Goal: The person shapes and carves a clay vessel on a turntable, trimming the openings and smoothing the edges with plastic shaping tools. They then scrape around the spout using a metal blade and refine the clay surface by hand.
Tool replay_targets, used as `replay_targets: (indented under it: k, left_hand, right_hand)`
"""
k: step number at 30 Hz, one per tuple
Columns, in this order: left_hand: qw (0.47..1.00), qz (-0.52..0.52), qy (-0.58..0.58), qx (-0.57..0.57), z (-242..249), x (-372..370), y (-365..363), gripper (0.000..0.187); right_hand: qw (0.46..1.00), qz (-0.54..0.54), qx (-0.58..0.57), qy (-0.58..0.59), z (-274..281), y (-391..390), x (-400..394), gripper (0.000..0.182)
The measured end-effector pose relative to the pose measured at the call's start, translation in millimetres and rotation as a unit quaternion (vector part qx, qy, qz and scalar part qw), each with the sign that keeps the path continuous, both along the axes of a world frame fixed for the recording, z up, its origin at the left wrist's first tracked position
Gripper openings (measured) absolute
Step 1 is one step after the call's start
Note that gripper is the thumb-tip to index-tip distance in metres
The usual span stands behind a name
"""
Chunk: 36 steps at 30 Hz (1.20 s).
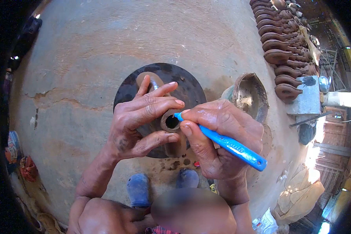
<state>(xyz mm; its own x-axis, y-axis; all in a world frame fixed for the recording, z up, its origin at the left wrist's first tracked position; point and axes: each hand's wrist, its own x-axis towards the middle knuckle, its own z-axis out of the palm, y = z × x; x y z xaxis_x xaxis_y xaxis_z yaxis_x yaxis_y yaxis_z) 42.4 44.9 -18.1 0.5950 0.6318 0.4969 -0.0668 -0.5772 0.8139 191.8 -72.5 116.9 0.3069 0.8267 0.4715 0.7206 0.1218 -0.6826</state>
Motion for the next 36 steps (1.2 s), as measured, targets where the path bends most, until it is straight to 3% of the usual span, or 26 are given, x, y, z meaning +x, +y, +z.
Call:
replay_targets:
  k: [11, 29, 36]
  left_hand:
    - [1.0, -0.007, 0.018, -0.021, -6.1, 2.2, 19.1, 0.028]
    - [0.997, -0.028, 0.044, -0.059, -16.1, 8.2, 46.0, 0.028]
    - [0.996, -0.037, 0.051, -0.062, -15.4, 9.3, 48.8, 0.028]
  right_hand:
    - [0.994, 0.092, 0.042, -0.028, -6.0, 12.0, 17.1, 0.012]
    - [0.986, 0.168, 0.01, 0.013, -1.4, 30.2, 33.7, 0.011]
    - [0.956, 0.291, -0.007, 0.045, -1.1, 47.9, 53.0, 0.012]
